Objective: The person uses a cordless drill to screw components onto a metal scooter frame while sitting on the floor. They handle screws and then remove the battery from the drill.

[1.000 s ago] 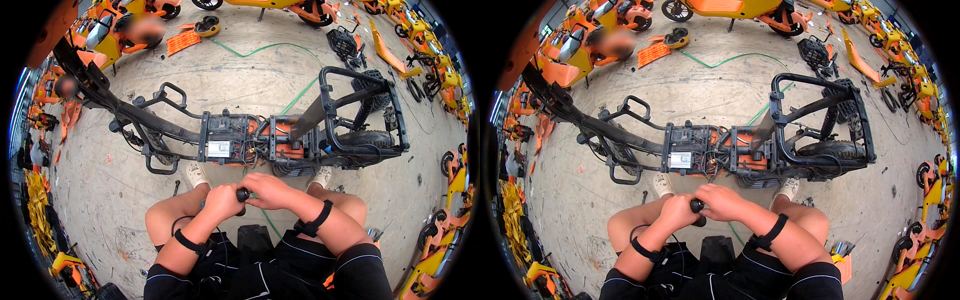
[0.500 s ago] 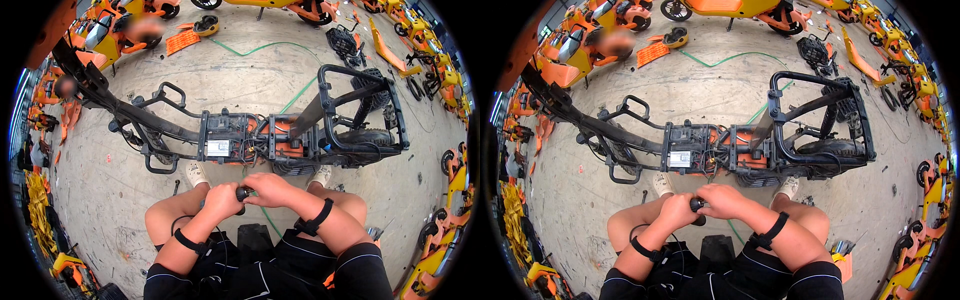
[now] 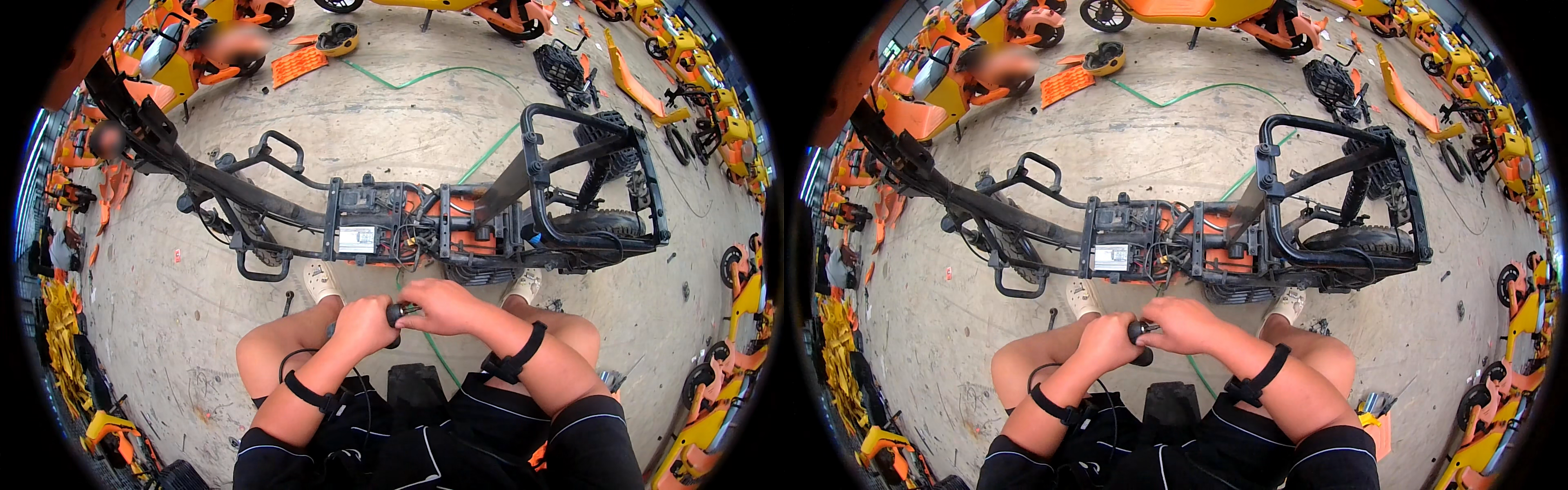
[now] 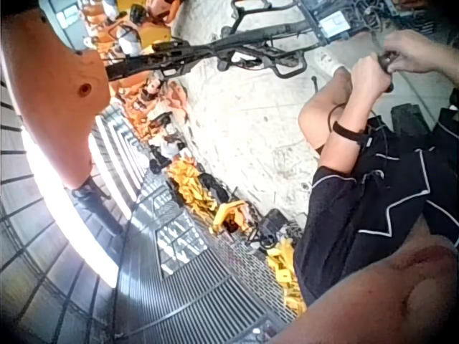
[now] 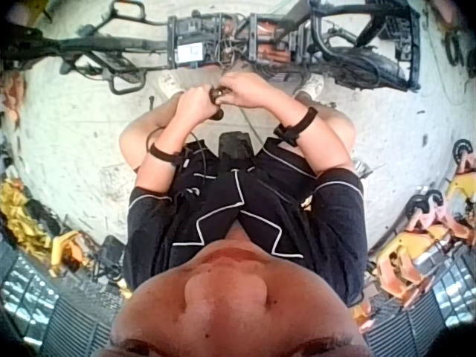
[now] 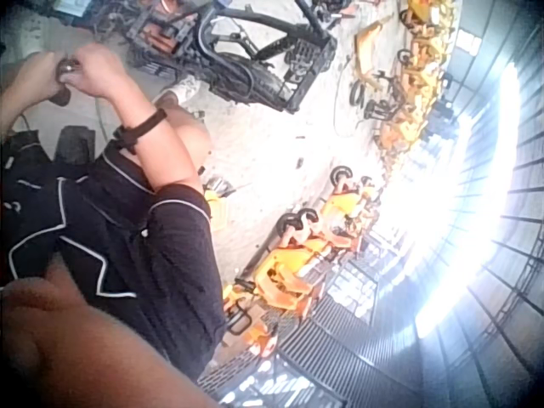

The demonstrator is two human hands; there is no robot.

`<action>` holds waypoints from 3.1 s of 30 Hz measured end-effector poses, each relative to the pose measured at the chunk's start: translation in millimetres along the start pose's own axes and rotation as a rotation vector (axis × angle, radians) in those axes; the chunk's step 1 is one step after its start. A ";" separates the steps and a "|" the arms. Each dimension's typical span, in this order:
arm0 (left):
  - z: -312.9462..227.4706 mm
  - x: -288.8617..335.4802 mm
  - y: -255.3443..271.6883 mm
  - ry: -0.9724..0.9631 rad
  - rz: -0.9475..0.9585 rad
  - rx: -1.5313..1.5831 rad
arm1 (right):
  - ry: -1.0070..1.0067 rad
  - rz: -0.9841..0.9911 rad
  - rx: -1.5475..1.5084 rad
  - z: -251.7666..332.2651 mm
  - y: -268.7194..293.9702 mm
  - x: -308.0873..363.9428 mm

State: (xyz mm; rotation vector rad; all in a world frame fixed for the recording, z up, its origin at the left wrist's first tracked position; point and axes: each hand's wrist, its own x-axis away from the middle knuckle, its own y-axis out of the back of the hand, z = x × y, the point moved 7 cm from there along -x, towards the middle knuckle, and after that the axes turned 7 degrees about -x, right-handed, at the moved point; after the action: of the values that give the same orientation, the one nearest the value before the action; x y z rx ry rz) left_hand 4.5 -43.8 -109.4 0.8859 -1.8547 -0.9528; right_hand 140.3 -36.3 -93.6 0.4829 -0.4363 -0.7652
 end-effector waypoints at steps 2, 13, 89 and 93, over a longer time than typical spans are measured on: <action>3.0 -0.8 -3.2 0.001 -0.018 0.044 | 0.079 -0.075 -0.054 0.5 -0.9 0.4; 2.1 -1.9 0.4 0.021 -0.013 0.011 | -0.135 0.096 0.050 -3.1 -7.5 -4.1; 5.6 11.7 0.8 0.007 0.078 0.066 | 0.158 -0.079 0.013 10.2 -21.3 1.7; 3.1 12.7 1.9 0.007 0.115 0.070 | 0.157 -0.048 -0.008 7.8 -24.5 2.4</action>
State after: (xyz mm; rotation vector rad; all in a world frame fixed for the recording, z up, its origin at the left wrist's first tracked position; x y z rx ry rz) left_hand -3.7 -52.8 -104.3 0.8131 -1.9206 -0.8175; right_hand 124.3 -55.3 -100.6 0.5430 -0.2766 -0.7689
